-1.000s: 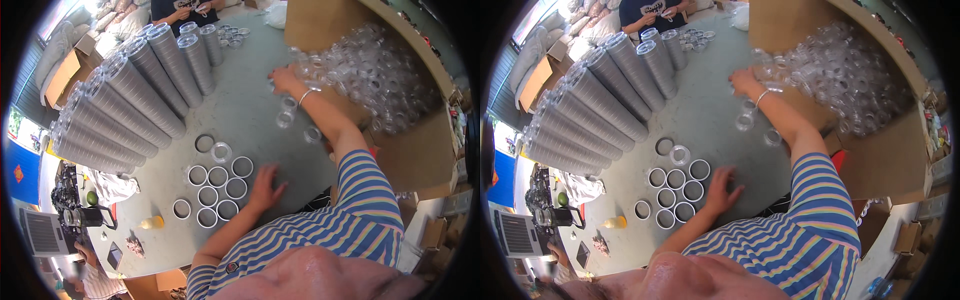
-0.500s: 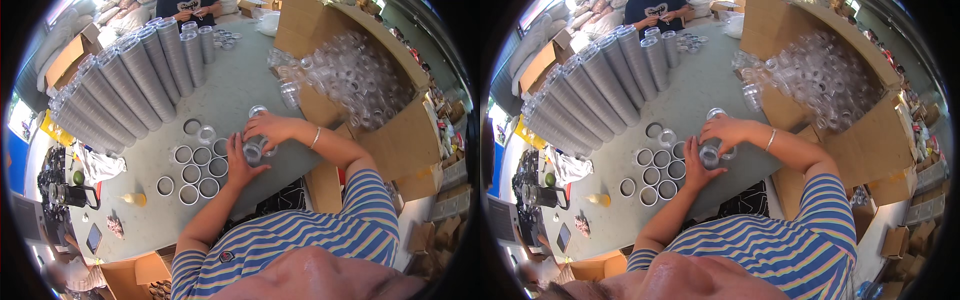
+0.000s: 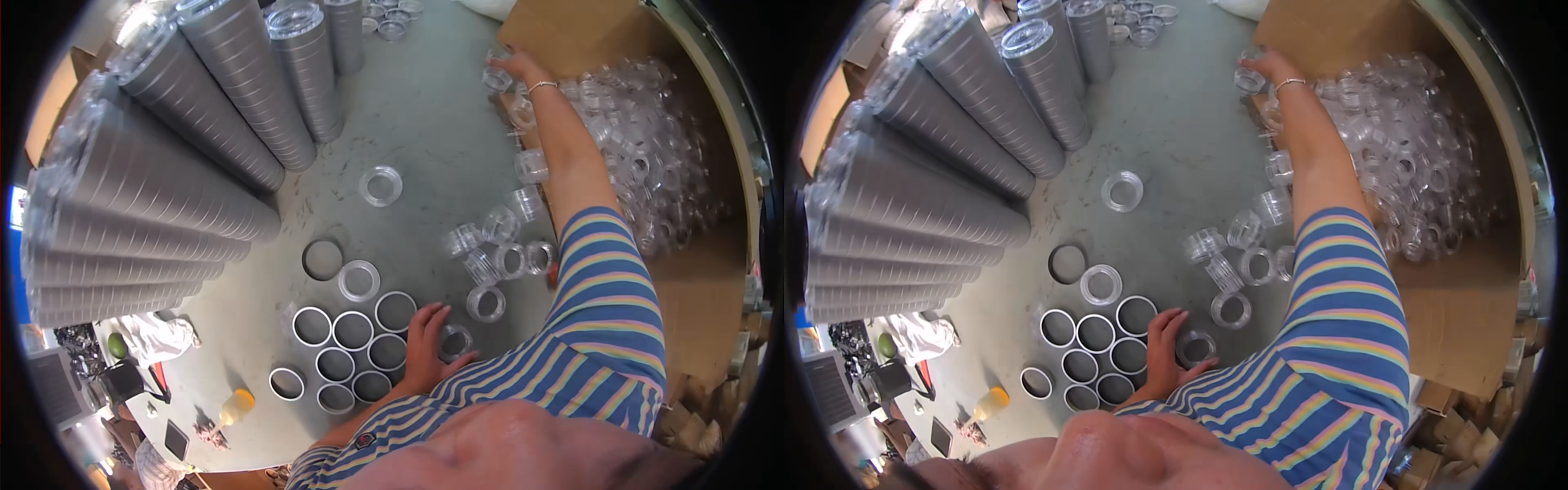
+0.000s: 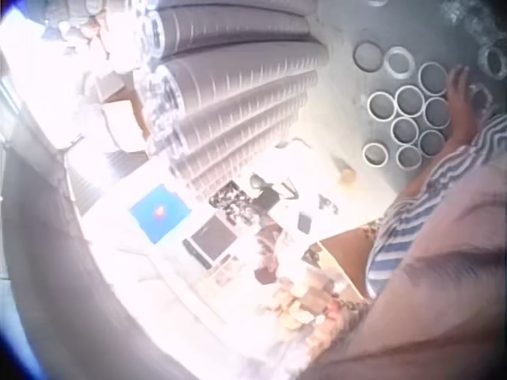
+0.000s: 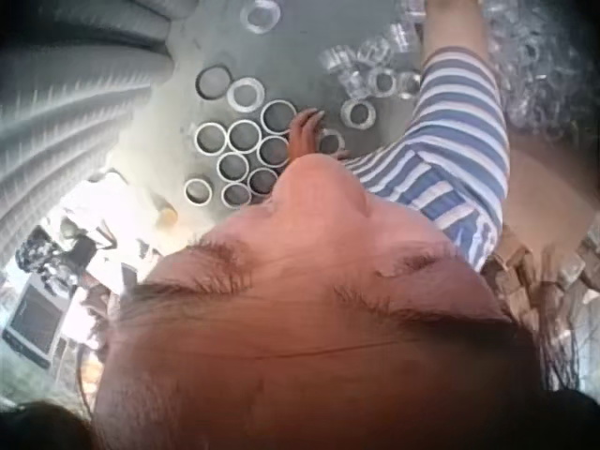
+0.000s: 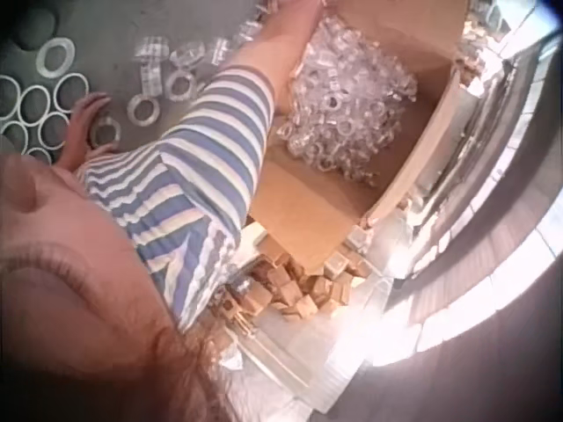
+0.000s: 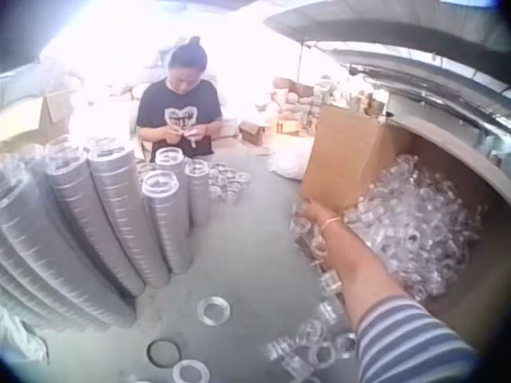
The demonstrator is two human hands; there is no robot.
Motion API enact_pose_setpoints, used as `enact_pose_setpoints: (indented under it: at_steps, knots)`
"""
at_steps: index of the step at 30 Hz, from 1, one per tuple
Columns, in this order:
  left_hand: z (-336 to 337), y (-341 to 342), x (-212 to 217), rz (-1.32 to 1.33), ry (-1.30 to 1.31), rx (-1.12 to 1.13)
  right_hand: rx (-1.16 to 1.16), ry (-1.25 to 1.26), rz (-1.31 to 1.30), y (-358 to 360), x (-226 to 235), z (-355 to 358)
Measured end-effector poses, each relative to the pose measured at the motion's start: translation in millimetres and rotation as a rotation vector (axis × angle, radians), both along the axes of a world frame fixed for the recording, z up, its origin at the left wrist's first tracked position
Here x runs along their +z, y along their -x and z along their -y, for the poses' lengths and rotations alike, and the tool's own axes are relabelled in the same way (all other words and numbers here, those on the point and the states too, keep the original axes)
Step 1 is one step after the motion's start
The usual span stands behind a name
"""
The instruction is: Applying glue to plastic rings and assembling them into plastic containers in a manufacturing workshop.
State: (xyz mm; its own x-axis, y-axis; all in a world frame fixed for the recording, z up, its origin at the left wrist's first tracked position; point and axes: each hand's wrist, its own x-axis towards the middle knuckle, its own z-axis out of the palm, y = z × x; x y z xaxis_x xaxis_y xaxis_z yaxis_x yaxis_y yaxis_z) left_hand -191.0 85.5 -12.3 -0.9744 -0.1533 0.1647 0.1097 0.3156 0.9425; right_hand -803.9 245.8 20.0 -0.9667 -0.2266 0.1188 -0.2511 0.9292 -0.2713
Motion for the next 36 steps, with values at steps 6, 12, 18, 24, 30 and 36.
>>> enact_pose_setpoints:
  at_steps: [6, 12, 18, 24, 30, 36]
  knots:
    - [4.7, -4.1, 3.0, 0.086, -0.034, -0.03, 0.166, -0.151, 0.235, -14.8, -14.5, 55.7]
    - [-9.6, 0.7, -4.1, -0.103, 0.193, -0.019, 0.419, -0.267, 0.21, -125.5, -1.2, 68.3]
    - [-17.2, -4.3, -0.8, -0.185, 0.286, 0.088, 0.682, -0.286, 0.176, -272.4, 5.1, 72.5]
    - [-12.4, -11.3, -4.0, -0.229, 0.378, 0.098, 0.773, -0.309, 0.003, -363.3, 32.8, 43.9]
    - [-9.7, -61.9, 5.1, -0.211, 0.483, 0.042, 0.764, 0.589, 0.054, -446.8, 69.3, 6.5]
    - [-6.5, -144.8, 20.7, -0.008, 0.268, 0.21, 0.514, 1.227, 1.327, -573.8, -17.3, -46.6]
